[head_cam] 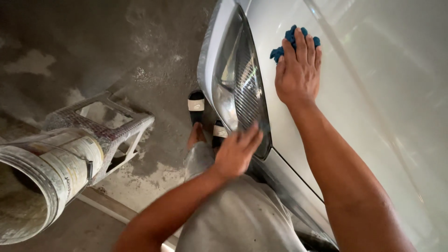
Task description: Sanding and cleaning a car headlight using wet sandpaper and a cloth.
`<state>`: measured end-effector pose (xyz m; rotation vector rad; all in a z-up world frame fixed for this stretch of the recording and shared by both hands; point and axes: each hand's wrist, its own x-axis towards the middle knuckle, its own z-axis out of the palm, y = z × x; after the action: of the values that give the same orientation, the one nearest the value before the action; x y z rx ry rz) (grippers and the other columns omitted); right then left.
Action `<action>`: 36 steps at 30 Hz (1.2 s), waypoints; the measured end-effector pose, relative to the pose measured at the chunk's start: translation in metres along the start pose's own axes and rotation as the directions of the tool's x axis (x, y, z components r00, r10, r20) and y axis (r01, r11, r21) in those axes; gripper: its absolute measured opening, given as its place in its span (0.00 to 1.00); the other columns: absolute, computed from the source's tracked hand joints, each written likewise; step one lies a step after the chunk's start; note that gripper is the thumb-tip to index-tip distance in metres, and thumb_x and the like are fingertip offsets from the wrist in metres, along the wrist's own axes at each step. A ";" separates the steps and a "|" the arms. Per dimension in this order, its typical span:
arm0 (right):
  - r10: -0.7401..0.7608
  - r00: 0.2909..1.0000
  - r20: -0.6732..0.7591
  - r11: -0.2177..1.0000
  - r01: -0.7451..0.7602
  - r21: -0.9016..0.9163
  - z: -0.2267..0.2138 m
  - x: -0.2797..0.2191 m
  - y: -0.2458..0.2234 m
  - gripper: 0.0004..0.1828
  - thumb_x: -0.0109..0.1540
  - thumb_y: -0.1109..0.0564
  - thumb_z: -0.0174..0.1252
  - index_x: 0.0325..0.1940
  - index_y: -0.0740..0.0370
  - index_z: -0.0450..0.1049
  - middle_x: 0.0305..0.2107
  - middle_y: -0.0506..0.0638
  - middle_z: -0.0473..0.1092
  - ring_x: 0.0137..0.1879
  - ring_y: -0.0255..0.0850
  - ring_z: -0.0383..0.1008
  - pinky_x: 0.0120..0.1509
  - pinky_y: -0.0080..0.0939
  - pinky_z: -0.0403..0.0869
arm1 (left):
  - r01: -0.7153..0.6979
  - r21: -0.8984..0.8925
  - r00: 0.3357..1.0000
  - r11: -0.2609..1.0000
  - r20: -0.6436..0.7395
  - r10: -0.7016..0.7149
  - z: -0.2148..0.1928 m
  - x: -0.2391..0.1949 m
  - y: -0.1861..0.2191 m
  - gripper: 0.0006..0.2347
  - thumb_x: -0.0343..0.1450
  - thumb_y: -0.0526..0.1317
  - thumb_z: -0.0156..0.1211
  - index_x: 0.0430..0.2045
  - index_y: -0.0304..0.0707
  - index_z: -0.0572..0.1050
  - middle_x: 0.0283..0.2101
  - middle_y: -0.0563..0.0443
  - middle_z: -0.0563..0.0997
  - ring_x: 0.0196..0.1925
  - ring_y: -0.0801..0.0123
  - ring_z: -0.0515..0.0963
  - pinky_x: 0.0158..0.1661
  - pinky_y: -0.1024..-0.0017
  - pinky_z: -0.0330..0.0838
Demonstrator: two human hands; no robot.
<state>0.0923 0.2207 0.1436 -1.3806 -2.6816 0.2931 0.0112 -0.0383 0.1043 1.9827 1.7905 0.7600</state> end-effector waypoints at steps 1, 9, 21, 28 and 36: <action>0.001 1.000 0.001 1.000 -0.001 0.000 0.001 -0.003 0.001 0.23 0.73 0.54 0.47 0.73 0.61 0.67 0.76 0.58 0.52 0.80 0.59 0.47 0.82 0.64 0.44 | 0.000 -0.001 1.000 1.000 0.001 0.000 0.005 -0.003 -0.005 0.25 0.69 0.34 0.57 0.65 0.37 0.68 0.73 0.41 0.63 0.53 0.46 0.75 0.54 0.53 0.71; 0.006 1.000 0.004 0.999 -0.006 -0.045 0.005 0.000 0.006 0.24 0.74 0.53 0.45 0.73 0.60 0.67 0.76 0.58 0.51 0.80 0.59 0.47 0.82 0.64 0.44 | 0.417 -0.209 0.881 0.885 -0.146 -0.449 0.029 0.124 -0.125 0.20 0.74 0.30 0.50 0.63 0.36 0.69 0.67 0.38 0.73 0.67 0.48 0.74 0.64 0.55 0.66; -0.003 1.000 0.001 1.000 0.003 -0.018 -0.004 -0.008 0.001 0.24 0.74 0.53 0.47 0.73 0.62 0.68 0.75 0.60 0.53 0.80 0.63 0.49 0.82 0.67 0.46 | 0.396 -0.243 0.895 0.886 -0.114 -0.431 0.022 0.066 -0.091 0.28 0.68 0.29 0.57 0.67 0.38 0.66 0.71 0.39 0.65 0.60 0.40 0.72 0.60 0.53 0.68; 0.044 0.998 0.054 0.999 -0.043 -0.019 -0.013 -0.014 -0.006 0.24 0.73 0.53 0.47 0.73 0.62 0.69 0.76 0.60 0.53 0.80 0.63 0.49 0.82 0.67 0.46 | 0.443 -0.372 0.862 0.816 -0.072 -0.501 0.032 0.170 -0.173 0.22 0.73 0.30 0.51 0.64 0.42 0.70 0.69 0.44 0.71 0.59 0.44 0.74 0.62 0.59 0.70; 0.116 0.988 0.097 0.993 -0.113 -0.041 -0.016 -0.015 -0.013 0.25 0.70 0.53 0.48 0.71 0.60 0.70 0.76 0.57 0.54 0.80 0.60 0.49 0.82 0.65 0.47 | 0.340 -0.275 0.939 0.899 0.051 -0.340 0.003 0.048 -0.105 0.27 0.69 0.28 0.57 0.67 0.37 0.65 0.73 0.38 0.62 0.68 0.44 0.68 0.65 0.50 0.62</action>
<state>0.0936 0.2027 0.1621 -1.5745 -2.7027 0.3354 -0.0674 0.0231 0.0467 1.4388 1.8429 0.8382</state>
